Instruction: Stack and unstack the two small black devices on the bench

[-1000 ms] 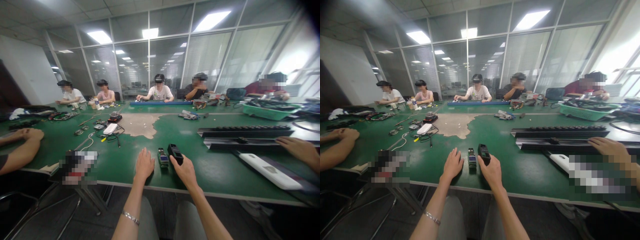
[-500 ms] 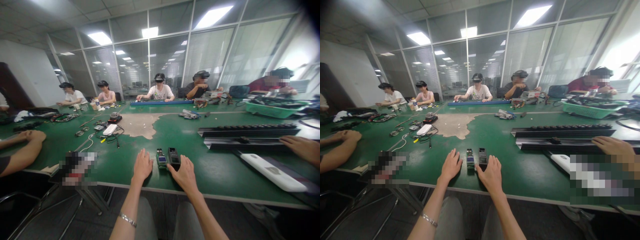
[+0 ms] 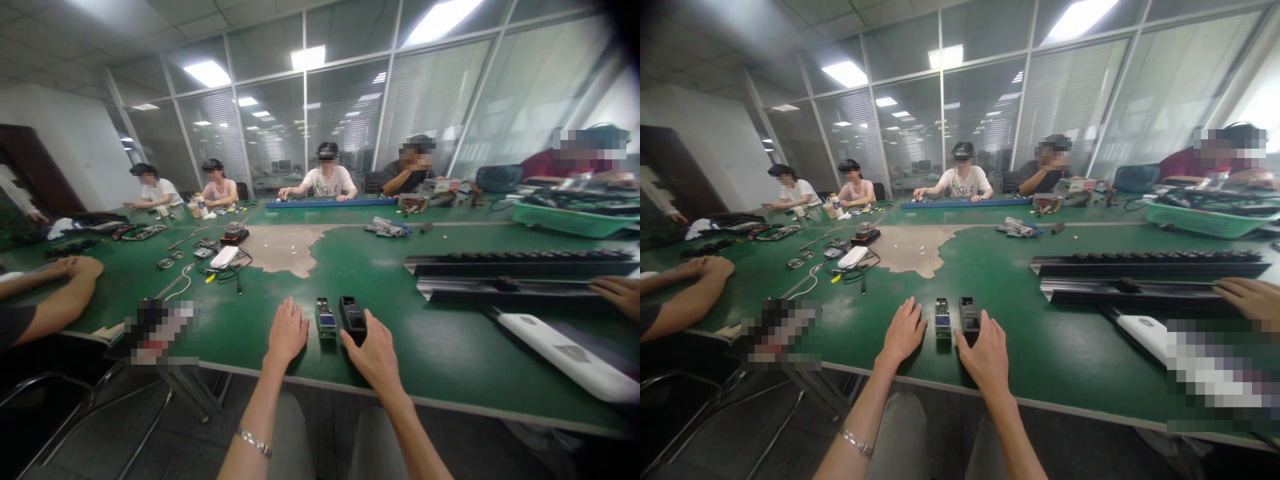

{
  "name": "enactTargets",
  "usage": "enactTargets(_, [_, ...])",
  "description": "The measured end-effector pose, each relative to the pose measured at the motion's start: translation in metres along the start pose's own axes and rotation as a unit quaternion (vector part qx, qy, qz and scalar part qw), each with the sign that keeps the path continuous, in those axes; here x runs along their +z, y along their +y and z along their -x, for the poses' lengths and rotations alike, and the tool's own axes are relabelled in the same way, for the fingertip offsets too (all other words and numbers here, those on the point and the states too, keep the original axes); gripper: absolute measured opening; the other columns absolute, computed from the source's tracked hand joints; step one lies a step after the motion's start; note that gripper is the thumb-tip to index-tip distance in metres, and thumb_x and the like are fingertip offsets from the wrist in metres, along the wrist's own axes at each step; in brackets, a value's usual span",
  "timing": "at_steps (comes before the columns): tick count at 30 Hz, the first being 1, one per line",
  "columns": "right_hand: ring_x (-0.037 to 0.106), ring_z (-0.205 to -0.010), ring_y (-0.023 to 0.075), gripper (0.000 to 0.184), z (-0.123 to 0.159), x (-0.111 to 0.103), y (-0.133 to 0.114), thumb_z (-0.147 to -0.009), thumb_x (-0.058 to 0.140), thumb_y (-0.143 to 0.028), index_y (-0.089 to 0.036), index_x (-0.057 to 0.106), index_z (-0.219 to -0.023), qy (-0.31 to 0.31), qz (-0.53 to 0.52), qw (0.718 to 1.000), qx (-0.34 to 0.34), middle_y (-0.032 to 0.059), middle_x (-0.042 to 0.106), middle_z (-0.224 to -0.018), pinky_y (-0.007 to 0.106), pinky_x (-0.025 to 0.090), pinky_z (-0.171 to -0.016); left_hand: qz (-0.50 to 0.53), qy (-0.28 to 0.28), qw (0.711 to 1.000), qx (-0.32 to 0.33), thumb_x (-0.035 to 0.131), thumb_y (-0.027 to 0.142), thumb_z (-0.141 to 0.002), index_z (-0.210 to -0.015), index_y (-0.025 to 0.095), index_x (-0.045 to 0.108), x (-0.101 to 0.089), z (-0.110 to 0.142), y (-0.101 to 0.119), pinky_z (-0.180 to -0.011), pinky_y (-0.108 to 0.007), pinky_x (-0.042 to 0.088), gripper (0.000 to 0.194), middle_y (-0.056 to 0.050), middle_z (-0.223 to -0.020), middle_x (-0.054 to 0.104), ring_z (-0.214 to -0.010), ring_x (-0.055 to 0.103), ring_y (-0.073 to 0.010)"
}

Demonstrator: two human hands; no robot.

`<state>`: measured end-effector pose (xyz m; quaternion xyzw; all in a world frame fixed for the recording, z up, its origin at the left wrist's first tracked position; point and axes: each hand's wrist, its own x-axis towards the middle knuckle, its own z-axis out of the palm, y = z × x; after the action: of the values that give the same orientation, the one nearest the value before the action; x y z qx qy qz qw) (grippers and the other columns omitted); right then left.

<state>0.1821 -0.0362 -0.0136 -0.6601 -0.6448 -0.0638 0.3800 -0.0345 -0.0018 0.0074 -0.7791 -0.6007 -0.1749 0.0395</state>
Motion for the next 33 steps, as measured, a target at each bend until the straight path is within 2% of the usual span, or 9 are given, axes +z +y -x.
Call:
enactTargets(7, [0.046, -0.123, 0.0344, 0.084, -0.002, -0.001, -0.012, -0.082, 0.056, -0.053, 0.003, 0.036, -0.142, -0.023, 0.05, 0.998, 0.008, 0.0235, 0.053, -0.131, 0.044, 0.036, -0.107, 0.01, 0.005, 1.0, 0.004, 0.033, 0.048, -0.099, -0.137, 0.01, 0.049, 0.001, -0.001, -0.001, -0.117, -0.044, 0.026, 0.057, -0.019, -0.152, 0.036, -0.142, 0.032, -0.0281])
enactTargets(13, [0.046, -0.125, 0.0336, 0.087, -0.002, -0.001, -0.011, -0.082, 0.056, -0.056, 0.002, 0.033, -0.142, -0.009, 0.031, 0.999, 0.002, 0.0256, 0.052, -0.133, 0.045, 0.036, -0.106, 0.015, 0.012, 1.0, 0.002, 0.034, 0.048, -0.098, -0.136, 0.009, 0.049, 0.001, 0.0, -0.003, -0.117, -0.044, 0.026, 0.056, -0.02, -0.152, 0.037, -0.142, 0.033, -0.0281])
enactTargets(18, [0.054, -0.115, 0.0316, 0.08, 0.003, -0.014, -0.017, -0.084, 0.054, -0.06, -0.004, 0.041, -0.139, -0.002, 0.024, 0.998, 0.06, 0.0216, 0.058, -0.127, 0.041, 0.043, -0.098, 0.018, 0.01, 1.0, 0.004, 0.034, 0.047, -0.098, -0.136, 0.008, 0.049, 0.001, 0.0, -0.003, -0.118, -0.043, 0.024, 0.056, -0.02, -0.152, 0.037, -0.142, 0.033, -0.0281])
enactTargets(21, [0.057, -0.108, 0.0306, 0.077, 0.004, -0.02, -0.024, -0.086, 0.052, -0.06, -0.004, 0.042, -0.138, -0.02, 0.05, 0.996, 0.064, 0.0205, 0.062, -0.121, 0.04, 0.044, -0.093, 0.02, 0.004, 1.0, 0.005, 0.035, 0.047, -0.098, -0.136, 0.008, 0.049, 0.001, 0.0, -0.003, -0.118, -0.044, 0.024, 0.056, -0.02, -0.152, 0.036, -0.142, 0.032, -0.0282])
enactTargets(26, [0.06, -0.103, 0.028, 0.056, 0.001, -0.023, -0.028, -0.09, 0.05, -0.05, -0.011, 0.052, -0.13, -0.043, 0.074, 0.995, 0.054, 0.015, 0.067, -0.106, 0.036, 0.044, -0.086, 0.023, 0.002, 1.0, 0.007, 0.034, 0.046, -0.099, -0.137, 0.01, 0.049, 0.0, 0.001, -0.004, -0.118, -0.045, 0.025, 0.055, -0.019, -0.152, 0.036, -0.142, 0.033, -0.028])
enactTargets(29, [0.063, -0.092, 0.0255, 0.048, -0.002, -0.029, -0.03, -0.09, 0.05, -0.049, -0.016, 0.057, -0.123, -0.049, 0.056, 0.993, 0.087, 0.0115, 0.068, -0.096, 0.033, 0.044, -0.08, 0.026, 0.004, 1.0, 0.009, 0.034, 0.044, -0.099, -0.137, 0.01, 0.049, 0.0, 0.001, -0.004, -0.117, -0.045, 0.026, 0.053, -0.018, -0.152, 0.038, -0.142, 0.034, -0.0275])
enactTargets(33, [0.063, -0.091, 0.0248, 0.047, -0.011, -0.043, -0.05, -0.089, 0.05, -0.051, -0.018, 0.058, -0.121, -0.021, 0.019, 0.994, 0.103, 0.0104, 0.069, -0.096, 0.032, 0.044, -0.079, 0.034, 0.018, 0.999, 0.008, 0.033, 0.035, -0.1, -0.138, 0.011, 0.047, 0.004, 0.001, -0.006, -0.118, -0.045, 0.026, 0.047, -0.017, -0.151, 0.039, -0.141, 0.035, -0.0258])
